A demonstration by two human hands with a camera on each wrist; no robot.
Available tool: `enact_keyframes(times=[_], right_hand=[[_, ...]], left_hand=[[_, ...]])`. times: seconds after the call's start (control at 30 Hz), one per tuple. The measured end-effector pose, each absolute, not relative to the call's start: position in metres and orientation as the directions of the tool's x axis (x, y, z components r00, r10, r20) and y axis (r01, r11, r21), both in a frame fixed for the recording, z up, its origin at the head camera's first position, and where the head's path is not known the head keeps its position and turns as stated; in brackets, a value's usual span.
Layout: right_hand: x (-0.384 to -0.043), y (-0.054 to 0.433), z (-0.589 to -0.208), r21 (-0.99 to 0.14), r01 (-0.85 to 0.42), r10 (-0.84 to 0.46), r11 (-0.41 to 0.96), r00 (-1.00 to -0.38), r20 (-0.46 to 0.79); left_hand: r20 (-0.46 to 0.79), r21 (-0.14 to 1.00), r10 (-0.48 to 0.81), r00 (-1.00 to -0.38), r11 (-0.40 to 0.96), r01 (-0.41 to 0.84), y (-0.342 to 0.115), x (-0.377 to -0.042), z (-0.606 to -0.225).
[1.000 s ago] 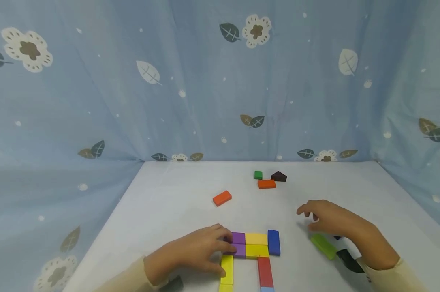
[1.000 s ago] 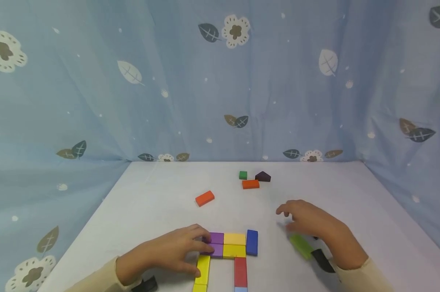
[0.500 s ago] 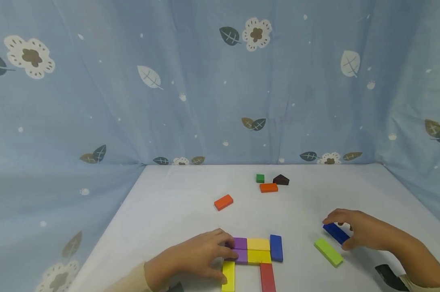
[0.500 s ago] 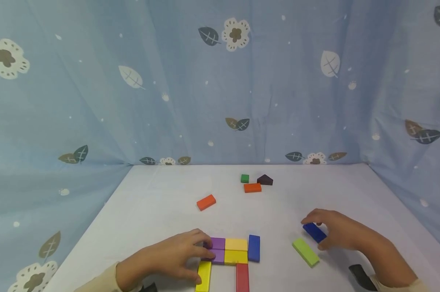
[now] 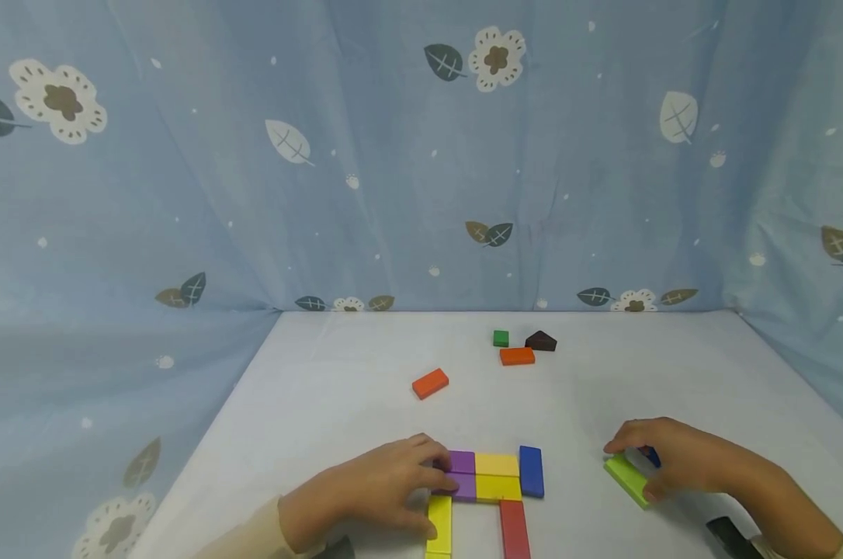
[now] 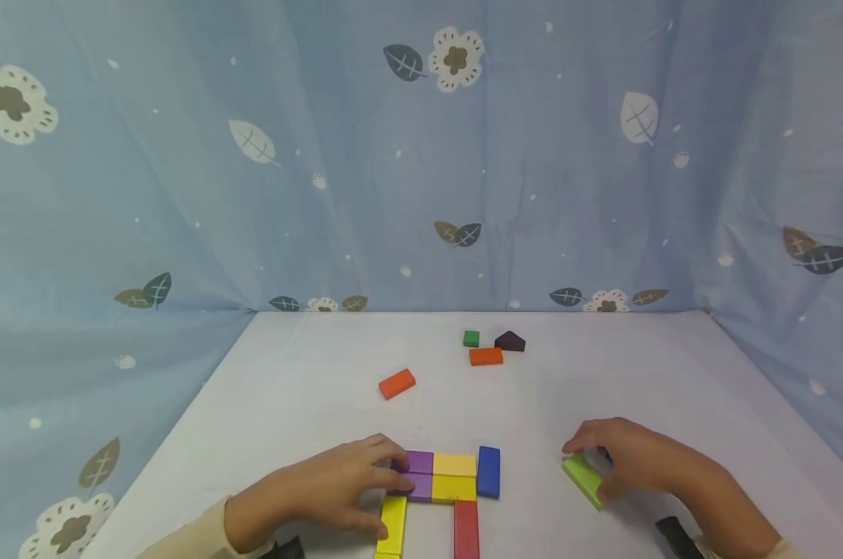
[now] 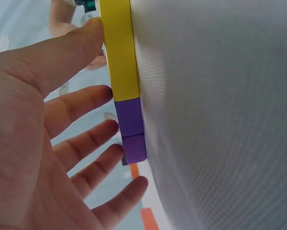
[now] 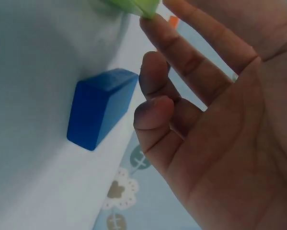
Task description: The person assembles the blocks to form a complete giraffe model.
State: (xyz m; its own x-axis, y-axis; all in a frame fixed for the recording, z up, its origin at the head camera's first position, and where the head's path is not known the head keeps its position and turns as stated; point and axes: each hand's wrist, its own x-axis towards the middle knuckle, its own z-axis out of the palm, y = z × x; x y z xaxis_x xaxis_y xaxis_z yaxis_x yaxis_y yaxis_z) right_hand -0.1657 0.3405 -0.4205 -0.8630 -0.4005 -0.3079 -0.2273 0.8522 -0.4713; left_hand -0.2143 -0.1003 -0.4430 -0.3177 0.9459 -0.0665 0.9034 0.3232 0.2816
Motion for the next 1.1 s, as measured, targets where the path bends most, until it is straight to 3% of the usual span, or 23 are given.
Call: enact_keyframes(times=[0.3, 0.57, 0.93, 1.1], right_hand=[[-0.176, 0.33, -0.424, -0.454, -0.267, -0.418, 0.85, -0.867, -0.273], [-0.188, 0.311, -0.428, -0.43, -0.147, -0.285, 0.891, -0.917, -0.277], [-0.185, 0.317, -0.424, -0.454, -0.22, -0.354, 0.864, -0.906, -0.234], [-0.193, 0.312, -0.43, -0.455, -0.189, -0.328, 0.87, -0.911, -0.249]], left_hand=[[-0.081, 0.289, 0.941, -0.328, 0.337, 0.896, -0.099, -0.215, -0.441], [-0.071, 0.295, 0.942, -0.329, 0.335, 0.895, -0.1, -0.215, -0.438], [-0.071, 0.289, 0.941, -0.331, 0.337, 0.896, -0.099, -0.214, -0.439], [-0.072, 0.294, 0.943, -0.324, 0.33, 0.897, -0.099, -0.214, -0.44]])
